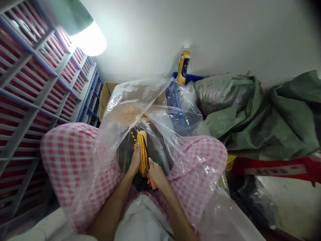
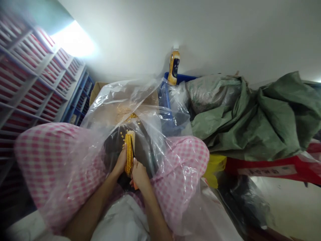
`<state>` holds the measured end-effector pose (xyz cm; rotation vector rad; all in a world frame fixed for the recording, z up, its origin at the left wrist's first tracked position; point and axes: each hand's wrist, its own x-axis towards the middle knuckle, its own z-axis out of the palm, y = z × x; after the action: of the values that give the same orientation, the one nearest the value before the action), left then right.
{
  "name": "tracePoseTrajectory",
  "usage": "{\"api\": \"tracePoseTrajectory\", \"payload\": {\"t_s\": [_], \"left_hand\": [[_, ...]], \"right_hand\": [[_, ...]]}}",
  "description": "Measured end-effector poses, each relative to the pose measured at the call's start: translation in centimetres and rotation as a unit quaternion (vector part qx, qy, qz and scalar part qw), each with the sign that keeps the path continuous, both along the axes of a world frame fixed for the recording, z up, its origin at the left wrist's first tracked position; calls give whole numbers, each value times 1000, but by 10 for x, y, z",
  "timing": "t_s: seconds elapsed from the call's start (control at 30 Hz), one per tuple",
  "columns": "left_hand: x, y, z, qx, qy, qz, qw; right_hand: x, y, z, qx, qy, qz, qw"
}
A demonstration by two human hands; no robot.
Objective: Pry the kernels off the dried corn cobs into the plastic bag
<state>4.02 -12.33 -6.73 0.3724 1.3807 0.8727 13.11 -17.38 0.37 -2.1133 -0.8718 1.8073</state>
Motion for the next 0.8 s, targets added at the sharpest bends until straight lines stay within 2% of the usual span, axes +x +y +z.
{"api": "tracePoseTrajectory", "payload": {"t_s": [0.07, 0.17, 0.27, 0.33, 0.43, 0.53, 0.8], "left_hand": [[0, 2, 0, 22, 24, 1, 999], [0, 7, 5, 33, 24, 13, 999], [1, 10, 11, -8, -3, 12, 1000], [0, 12, 15, -48, -28, 15, 998], [-2, 14, 18, -65, -40, 44, 996], [-3, 15, 19, -55, -42, 52, 996], [-4, 15, 21, -76, -58, 31, 995]], "right_hand": [[5, 6, 5, -9, 16, 1, 1000], [5, 3, 7, 29, -9, -5, 1000], [0, -18, 3, 69, -22, -15, 997], [-3, -39, 1, 71, -12, -14, 997], [-2, -70, 4, 24, -5, -4, 1000], [3, -90, 12, -19, -24, 8, 999], [8, -94, 35, -64, -21, 7, 998]]}}
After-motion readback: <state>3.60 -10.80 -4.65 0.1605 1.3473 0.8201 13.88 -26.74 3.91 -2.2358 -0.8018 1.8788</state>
